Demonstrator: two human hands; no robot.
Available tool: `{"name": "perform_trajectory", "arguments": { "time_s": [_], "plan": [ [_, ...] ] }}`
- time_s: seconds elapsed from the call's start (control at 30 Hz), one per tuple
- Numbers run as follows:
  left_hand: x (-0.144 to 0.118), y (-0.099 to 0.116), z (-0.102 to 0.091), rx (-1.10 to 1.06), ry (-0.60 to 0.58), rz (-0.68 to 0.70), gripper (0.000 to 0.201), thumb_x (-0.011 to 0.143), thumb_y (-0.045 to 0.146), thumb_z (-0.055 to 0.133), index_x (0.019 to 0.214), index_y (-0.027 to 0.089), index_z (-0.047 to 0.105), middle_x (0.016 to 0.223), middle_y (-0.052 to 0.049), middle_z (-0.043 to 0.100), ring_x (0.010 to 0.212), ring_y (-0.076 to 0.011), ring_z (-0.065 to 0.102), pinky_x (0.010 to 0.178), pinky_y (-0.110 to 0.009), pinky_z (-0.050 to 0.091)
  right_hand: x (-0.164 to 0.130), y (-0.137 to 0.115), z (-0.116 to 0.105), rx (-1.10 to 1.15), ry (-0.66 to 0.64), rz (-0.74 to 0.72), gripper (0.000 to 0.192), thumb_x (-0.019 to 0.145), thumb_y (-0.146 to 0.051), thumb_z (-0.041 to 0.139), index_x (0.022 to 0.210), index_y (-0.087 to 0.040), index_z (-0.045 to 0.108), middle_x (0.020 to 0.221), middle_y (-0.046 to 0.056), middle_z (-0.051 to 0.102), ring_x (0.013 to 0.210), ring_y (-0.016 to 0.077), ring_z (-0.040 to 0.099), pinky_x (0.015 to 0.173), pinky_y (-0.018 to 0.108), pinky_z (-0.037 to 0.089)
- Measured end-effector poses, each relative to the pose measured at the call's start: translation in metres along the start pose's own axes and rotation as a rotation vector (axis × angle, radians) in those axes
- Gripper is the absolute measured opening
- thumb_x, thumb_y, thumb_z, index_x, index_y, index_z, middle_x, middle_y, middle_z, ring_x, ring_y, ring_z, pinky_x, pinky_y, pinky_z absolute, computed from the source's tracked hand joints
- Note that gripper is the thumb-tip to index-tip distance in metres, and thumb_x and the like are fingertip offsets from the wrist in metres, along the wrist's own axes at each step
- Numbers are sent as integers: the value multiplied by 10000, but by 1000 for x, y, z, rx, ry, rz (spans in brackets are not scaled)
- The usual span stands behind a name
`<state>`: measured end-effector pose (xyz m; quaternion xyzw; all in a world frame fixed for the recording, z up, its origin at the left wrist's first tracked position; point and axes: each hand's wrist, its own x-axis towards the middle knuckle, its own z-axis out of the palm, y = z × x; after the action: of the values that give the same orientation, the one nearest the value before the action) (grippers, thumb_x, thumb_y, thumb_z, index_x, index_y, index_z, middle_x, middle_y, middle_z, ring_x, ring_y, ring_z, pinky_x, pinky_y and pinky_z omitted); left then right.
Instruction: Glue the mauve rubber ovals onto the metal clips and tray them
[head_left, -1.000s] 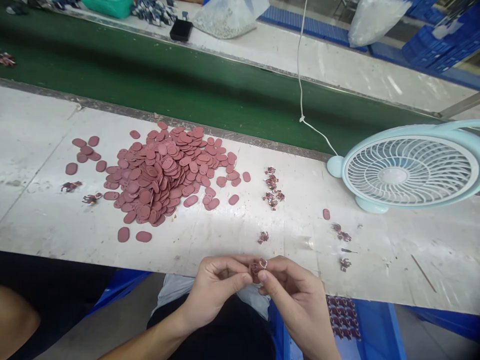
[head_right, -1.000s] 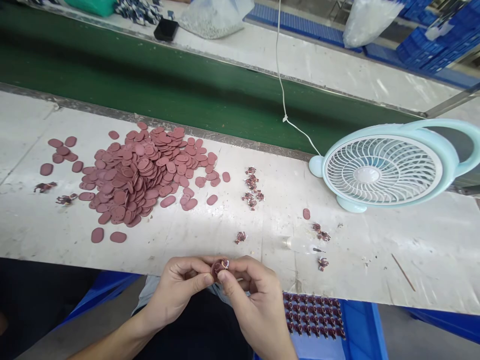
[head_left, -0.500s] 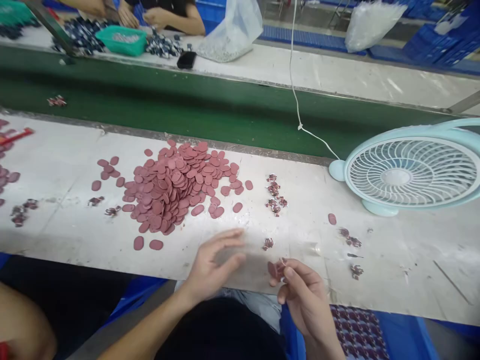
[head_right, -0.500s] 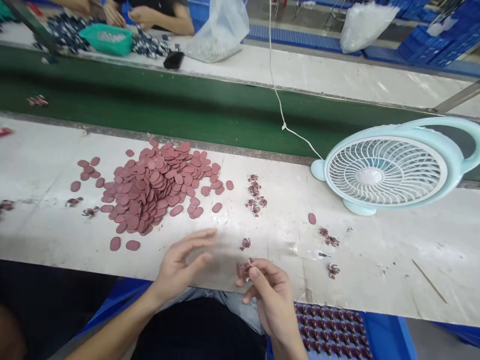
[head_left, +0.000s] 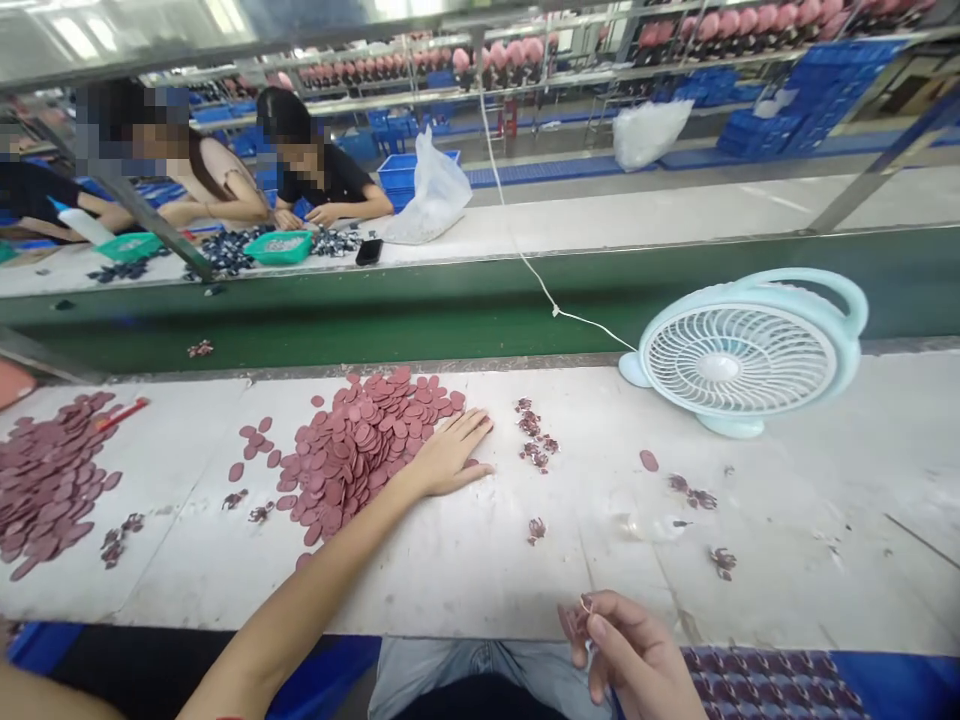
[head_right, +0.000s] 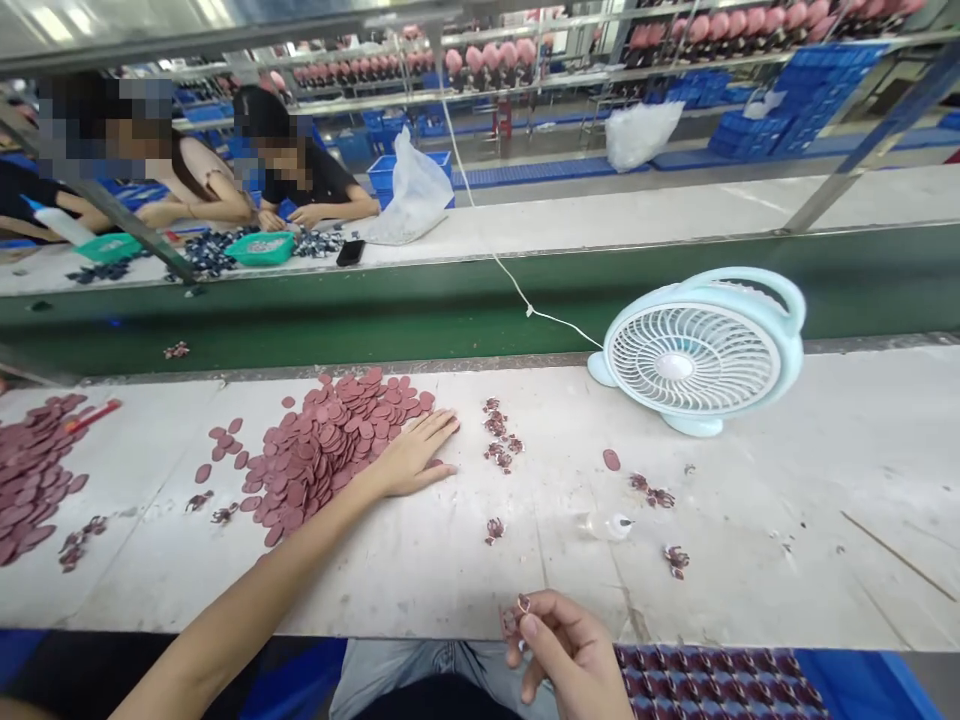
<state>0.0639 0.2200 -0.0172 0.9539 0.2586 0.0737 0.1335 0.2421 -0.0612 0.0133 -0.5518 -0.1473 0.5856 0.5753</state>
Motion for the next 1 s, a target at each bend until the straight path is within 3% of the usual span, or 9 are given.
{"name": "perform_trajectory", "arguments": {
  "time_s": [0.1,0.23,0.37,0.47,0.6,0.7,0.83,0.93,1.0],
  "plan": [
    [-9,12,3,12,-15,3,773,970,608,416,1567,133,293,1646,-203,294,1541,-305,230,1246,-508,202,-7,2,-15,28,80,1,372,717,-512,853,795,-163,751,706,57,663,581,139,581,403,174,426],
    [-36,45,17,11,-42,1,751,980,572,426,1583,158,255,1658,-190,269,1542,-311,222,1244,-517,216,-14,3,-35,37,151,17,355,696,-490,871,804,-166,772,695,64,675,581,143,570,413,185,430],
    [-65,80,29,7,-69,-7,811,960,575,472,1598,149,209,1675,-207,200,1552,-366,145,1232,-571,215,-22,2,-55,47,210,-3,342,693,-470,875,826,-173,772,743,66,680,611,153,584,428,200,458],
    [-76,93,28,-29,-71,3,832,934,579,532,1599,187,218,1681,-194,185,1550,-397,126,1214,-614,233,-29,7,-78,53,259,-3,319,691,-443,881,859,-197,767,752,54,663,652,178,611,440,221,482],
    [-68,88,15,-53,112,-27,580,985,397,532,1509,181,409,1581,-171,433,1482,-317,362,1180,-521,371,-40,23,-120,4,277,15,333,697,-449,875,894,-207,761,765,71,691,617,194,623,478,282,525],
    [-54,84,11,-39,129,20,322,987,309,537,1278,224,643,1369,-103,651,1317,-265,556,1119,-449,456,-53,41,-154,-72,372,-9,353,719,-456,855,942,-211,733,806,81,705,668,232,664,529,319,560],
    [-45,88,21,-48,75,93,208,956,289,585,1087,235,738,1194,-84,744,1164,-291,645,1073,-492,469,-80,70,-200,-429,566,-32,404,847,-547,688,1042,-196,639,894,102,717,794,268,708,639,356,608],
    [-44,89,28,-83,52,132,204,955,249,564,1022,229,755,1132,-96,767,1159,-336,649,1047,-541,451,-107,98,-230,-697,652,53,400,921,-552,533,1055,-181,605,945,111,731,861,265,719,710,366,607],
    [-41,91,29,-65,70,114,174,930,278,602,1012,237,750,1124,-83,766,1140,-334,656,1038,-518,455,-123,119,-242,-795,668,145,308,924,-465,543,1009,-184,633,958,100,741,891,248,714,790,366,585]
  ]
}}
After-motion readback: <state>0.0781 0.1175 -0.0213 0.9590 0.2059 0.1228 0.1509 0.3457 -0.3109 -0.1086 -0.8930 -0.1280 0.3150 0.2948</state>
